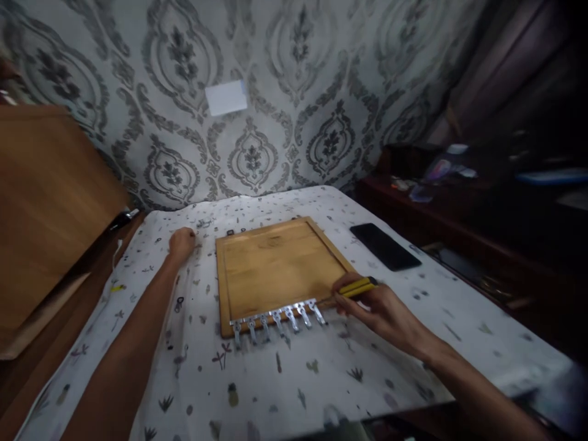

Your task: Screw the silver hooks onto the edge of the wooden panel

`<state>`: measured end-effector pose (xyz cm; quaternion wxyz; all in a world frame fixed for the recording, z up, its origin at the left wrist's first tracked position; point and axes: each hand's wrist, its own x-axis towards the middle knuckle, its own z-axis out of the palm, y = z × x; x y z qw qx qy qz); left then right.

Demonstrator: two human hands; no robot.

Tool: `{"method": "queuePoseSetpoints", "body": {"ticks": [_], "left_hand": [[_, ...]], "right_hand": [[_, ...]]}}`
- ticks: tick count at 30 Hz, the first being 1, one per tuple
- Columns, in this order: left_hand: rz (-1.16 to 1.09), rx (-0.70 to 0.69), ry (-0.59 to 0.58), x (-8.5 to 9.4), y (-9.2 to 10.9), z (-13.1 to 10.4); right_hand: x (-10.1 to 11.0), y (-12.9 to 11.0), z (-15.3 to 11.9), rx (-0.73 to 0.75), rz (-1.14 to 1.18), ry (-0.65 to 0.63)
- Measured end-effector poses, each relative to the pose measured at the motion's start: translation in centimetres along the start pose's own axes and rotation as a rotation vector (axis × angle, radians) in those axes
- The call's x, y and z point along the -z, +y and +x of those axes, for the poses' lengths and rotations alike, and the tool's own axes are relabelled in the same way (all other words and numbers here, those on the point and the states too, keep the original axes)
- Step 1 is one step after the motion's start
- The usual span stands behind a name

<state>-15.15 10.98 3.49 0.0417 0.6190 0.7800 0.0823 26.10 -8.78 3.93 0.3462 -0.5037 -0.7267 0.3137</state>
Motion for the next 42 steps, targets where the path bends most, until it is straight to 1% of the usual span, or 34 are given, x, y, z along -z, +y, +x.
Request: {"method": "queuePoseSetpoints", "body": {"ticks": [4, 7, 9, 12, 14, 17, 19, 23, 26, 29, 32, 35, 38, 42], "left_hand": [[0.060, 0.005, -0.059, 0.4, -0.1, 0.6], [0.082, -0.010, -0.073, 0.7, 0.0, 0.8], [0.076, -0.026, -0.062, 0.9, 0.0, 0.6], [0.024, -0.067, -0.019, 1.5, 0.2, -0.3], [-0.038, -0.103, 0.023, 2.0, 0.6, -1.2], [-0.185, -0.178, 0.054, 2.2, 2.4, -3.0], [-0.323, -0.255, -0.009, 1.9, 4.5, -4.7], [-0.563, -0.476, -0.252, 0.1, 9.9, -9.5], [-0.650, -0.602, -0.453, -1.1, 13.6, -12.9], [-0.701, -0.680, -0.615, -1.8, 16.0, -15.0], [-0.726, -0.712, -0.701, -2.1, 17.0, -15.7], [-0.734, -0.717, -0.739, -2.4, 17.0, -15.9], [-0.730, -0.728, -0.755, -2.9, 16.9, -16.1], [-0.718, -0.769, -0.746, -3.8, 16.9, -16.0]], "right_hand": [[0.1, 0.2, -0.1, 0.078, 0.046, -0.006], [0.1, 0.7, -0.2, 0.093, 0.061, -0.007], [0.0, 1.0, -0.3, 0.107, 0.063, -0.002], [0.0, 1.2, -0.4, 0.111, 0.111, -0.013], [-0.1, 1.3, -0.4, 0.108, 0.148, -0.014], [-0.1, 1.5, -0.5, 0.107, 0.157, -0.014], [-0.1, 1.7, -0.5, 0.123, 0.163, -0.014], [-0.1, 2.2, -0.5, 0.154, 0.186, -0.007], [-0.1, 2.3, -0.5, 0.161, 0.188, 0.004], [-0.1, 2.2, -0.7, 0.139, 0.180, 0.011], [-0.2, 2.1, -0.8, 0.123, 0.168, 0.012], [-0.1, 2.2, -0.9, 0.141, 0.169, 0.011], [-0.1, 2.4, -0.8, 0.149, 0.172, 0.000], [0.0, 2.4, -0.8, 0.128, 0.200, -0.013]]}}
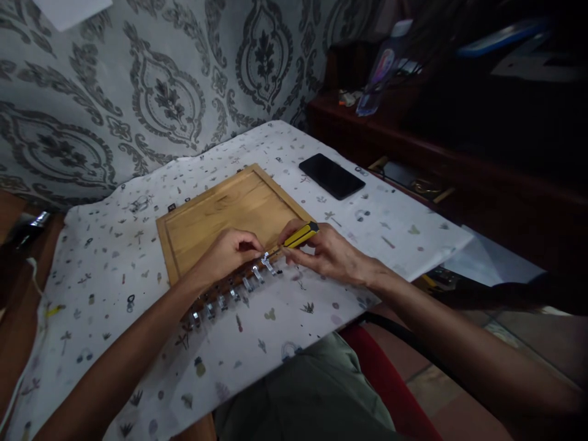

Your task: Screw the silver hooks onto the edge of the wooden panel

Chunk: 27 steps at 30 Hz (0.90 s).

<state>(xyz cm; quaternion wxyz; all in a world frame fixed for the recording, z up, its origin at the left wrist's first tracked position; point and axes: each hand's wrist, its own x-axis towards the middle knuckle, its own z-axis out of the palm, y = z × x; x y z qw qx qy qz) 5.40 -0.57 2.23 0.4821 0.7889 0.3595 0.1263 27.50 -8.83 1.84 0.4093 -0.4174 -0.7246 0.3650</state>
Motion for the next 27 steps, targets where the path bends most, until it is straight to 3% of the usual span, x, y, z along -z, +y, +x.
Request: {"method": "queuePoseSetpoints", "body": {"ticks": [7, 17, 27], "left_hand": [[0.074, -0.061, -0.016, -0.5, -0.7, 0.7], [0.234, -0.134, -0.024, -0.5, 0.4, 0.6], [0.274, -0.070, -0.093, -0.3, 0.9, 0.9]], "right_hand": [[0.1, -0.3, 0.0, -0.004, 0.008, -0.016], [0.2, -0.1, -0.1, -0.021, 0.041, -0.038], [0.1, 0.1, -0.2, -0.008, 0.033, -0.028]]}}
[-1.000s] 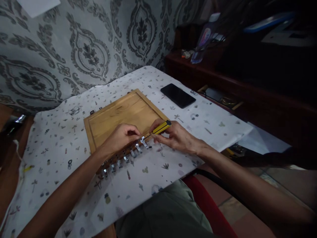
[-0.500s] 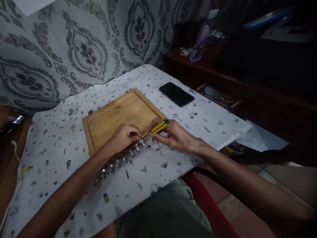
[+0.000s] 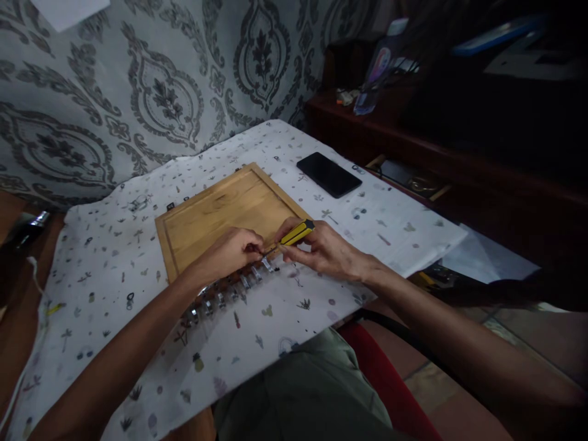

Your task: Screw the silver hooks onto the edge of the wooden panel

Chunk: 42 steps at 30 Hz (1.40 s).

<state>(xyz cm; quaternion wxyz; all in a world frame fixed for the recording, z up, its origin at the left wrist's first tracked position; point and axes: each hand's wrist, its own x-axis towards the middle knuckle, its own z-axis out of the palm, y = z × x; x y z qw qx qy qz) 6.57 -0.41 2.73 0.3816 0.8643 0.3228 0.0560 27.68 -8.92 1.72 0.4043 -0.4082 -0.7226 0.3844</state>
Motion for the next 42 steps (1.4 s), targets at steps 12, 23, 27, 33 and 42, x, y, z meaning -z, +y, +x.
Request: {"method": "queuePoseSetpoints", "body": {"ticks": [12, 23, 27, 33, 42], "left_hand": [[0.118, 0.059, 0.151, 0.9, 0.9, -2.9], [0.548, 0.205, 0.235, -3.4, 3.8, -4.8], [0.557, 0.257, 0.239, -4.0, 3.8, -4.5], [0.574, 0.253, 0.315, -5.0, 3.3, -4.5], [0.542, 0.225, 0.353, -5.0, 3.1, -4.2]], "right_hand": [[-0.1, -0.1, 0.0, 0.032, -0.027, 0.033], [-0.2, -0.1, -0.1, 0.008, -0.013, 0.026], [-0.1, -0.1, -0.1, 0.012, -0.020, 0.020], [-0.1, 0.0, 0.0, 0.012, -0.024, 0.015], [-0.2, -0.1, 0.0, 0.015, -0.027, 0.024]]}}
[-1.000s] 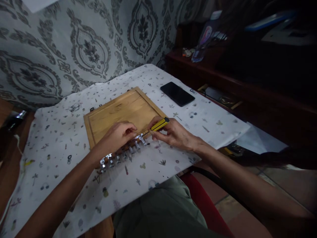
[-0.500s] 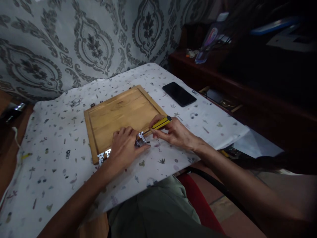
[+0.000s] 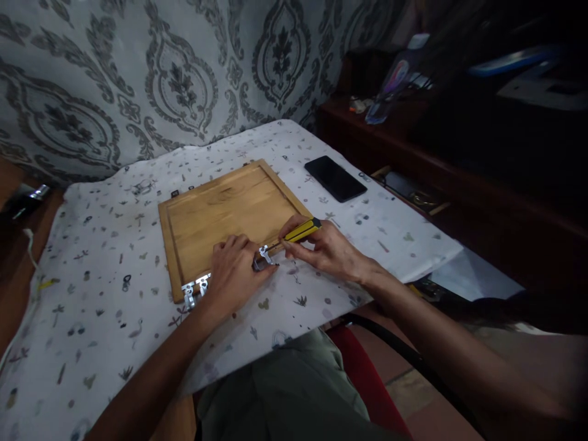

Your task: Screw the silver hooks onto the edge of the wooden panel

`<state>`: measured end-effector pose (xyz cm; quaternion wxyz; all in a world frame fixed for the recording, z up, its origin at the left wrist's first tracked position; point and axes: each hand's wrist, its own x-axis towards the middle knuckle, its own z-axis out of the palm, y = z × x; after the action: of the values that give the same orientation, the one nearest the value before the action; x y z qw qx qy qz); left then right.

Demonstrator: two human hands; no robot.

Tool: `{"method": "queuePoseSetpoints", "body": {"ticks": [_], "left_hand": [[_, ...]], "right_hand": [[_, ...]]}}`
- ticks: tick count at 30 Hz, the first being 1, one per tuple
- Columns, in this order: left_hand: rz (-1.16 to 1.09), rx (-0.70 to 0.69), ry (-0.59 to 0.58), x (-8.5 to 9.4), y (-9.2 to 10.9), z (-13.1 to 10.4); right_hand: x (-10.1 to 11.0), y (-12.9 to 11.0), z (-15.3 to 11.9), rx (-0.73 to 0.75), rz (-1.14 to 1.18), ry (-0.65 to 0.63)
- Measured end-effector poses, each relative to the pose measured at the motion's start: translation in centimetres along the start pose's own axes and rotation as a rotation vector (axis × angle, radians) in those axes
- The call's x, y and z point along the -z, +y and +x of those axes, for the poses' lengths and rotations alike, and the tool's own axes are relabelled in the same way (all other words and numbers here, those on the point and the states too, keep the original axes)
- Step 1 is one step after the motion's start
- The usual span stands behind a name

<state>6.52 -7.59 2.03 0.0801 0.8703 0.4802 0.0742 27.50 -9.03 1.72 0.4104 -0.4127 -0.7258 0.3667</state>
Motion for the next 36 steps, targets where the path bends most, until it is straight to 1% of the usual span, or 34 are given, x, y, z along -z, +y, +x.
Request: {"method": "queuePoseSetpoints", "body": {"ticks": [3, 6, 9, 13, 22, 26, 30, 36], "left_hand": [[-0.026, 0.012, 0.003, 0.0, 0.0, 0.1], [-0.060, 0.019, -0.002, -0.1, -0.1, 0.1], [-0.092, 0.022, -0.003, -0.2, -0.2, 0.1], [-0.104, 0.040, -0.010, -0.1, -0.1, 0.0], [-0.100, 0.048, -0.017, -0.2, -0.1, 0.0], [-0.097, 0.040, -0.009, -0.2, -0.1, 0.0], [-0.091, 0.050, -0.030, -0.1, 0.0, 0.0], [-0.075, 0.056, -0.050, 0.2, 0.1, 0.0]], "right_hand": [[-0.1, 0.0, 0.0, 0.013, -0.008, 0.011], [-0.3, -0.1, 0.0, -0.008, 0.037, 0.026], [-0.3, -0.5, 0.0, -0.039, 0.109, 0.085], [-0.1, -0.9, 0.1, -0.070, 0.141, 0.151], [-0.3, -0.4, 0.6, -0.097, 0.159, 0.098], [-0.6, -0.4, 0.8, -0.109, 0.160, 0.105], [-0.8, -0.6, 1.0, -0.107, 0.169, 0.105], [-0.6, -1.1, 1.3, -0.074, 0.071, 0.080]]}}
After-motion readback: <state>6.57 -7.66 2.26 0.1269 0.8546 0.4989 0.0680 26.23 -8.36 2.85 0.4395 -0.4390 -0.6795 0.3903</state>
